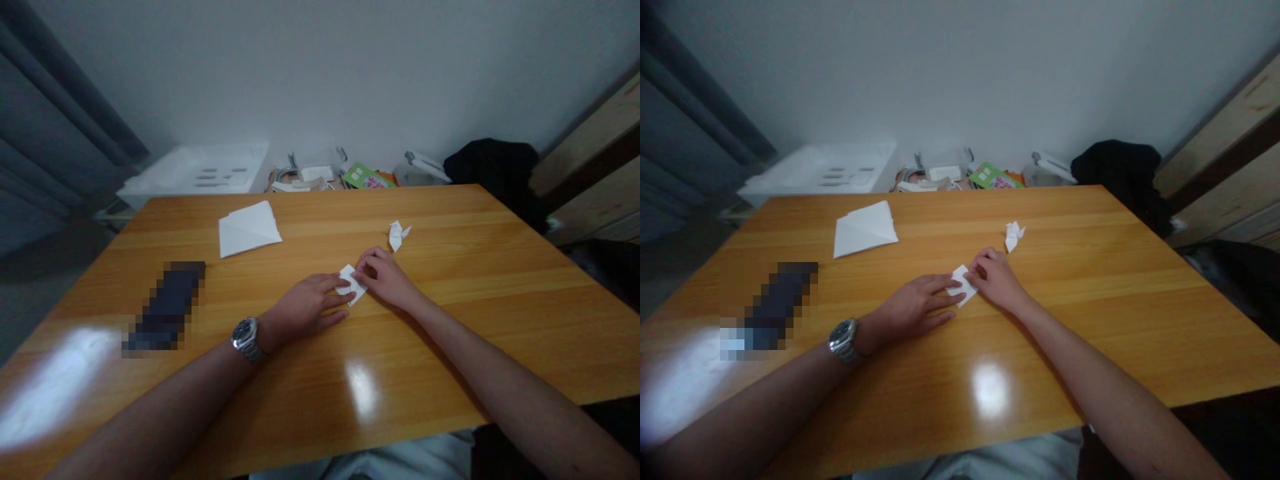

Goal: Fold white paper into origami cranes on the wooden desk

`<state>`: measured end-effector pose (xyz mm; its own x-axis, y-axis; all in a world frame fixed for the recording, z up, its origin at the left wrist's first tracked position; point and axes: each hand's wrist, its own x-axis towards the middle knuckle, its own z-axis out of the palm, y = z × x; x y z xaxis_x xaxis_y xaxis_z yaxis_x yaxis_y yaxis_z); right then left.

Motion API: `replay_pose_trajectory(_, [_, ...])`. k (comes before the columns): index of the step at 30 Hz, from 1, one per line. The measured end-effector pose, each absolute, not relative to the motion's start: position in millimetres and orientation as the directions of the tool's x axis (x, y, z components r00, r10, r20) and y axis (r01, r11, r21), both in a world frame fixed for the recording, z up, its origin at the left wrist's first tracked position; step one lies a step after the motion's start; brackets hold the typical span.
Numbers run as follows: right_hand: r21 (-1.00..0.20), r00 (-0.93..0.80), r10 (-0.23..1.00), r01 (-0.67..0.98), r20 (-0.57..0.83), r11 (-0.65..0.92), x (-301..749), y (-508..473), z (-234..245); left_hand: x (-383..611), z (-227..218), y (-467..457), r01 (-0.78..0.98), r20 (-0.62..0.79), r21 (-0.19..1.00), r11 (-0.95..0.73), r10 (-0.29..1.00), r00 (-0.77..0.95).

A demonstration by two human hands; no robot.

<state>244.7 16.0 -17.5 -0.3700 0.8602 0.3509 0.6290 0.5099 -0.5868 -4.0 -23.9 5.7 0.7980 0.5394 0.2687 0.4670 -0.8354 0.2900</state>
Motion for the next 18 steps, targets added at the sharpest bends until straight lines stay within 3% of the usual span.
replay_pose_trajectory(7, [-0.583, -0.365, 0.859, 0.631, 0.360, 0.513, 244.6, 16.0, -17.8, -3.5, 7.1, -20.2, 0.387, 0.300, 0.301, -0.872, 0.472, 0.829])
replay_pose_trajectory(13, [-0.587, -0.367, 0.859, 0.628, 0.356, 0.511, 245.4, 17.1, -19.8, -7.1, 8.6, -19.3, 0.444, 0.229, 0.336, -0.831, 0.530, 0.817])
replay_pose_trajectory(18, [-0.579, -0.370, 0.855, 0.630, 0.362, 0.518, 245.2, 17.2, -19.9, -7.6, 8.5, -18.2, 0.392, 0.250, 0.318, -0.863, 0.475, 0.844])
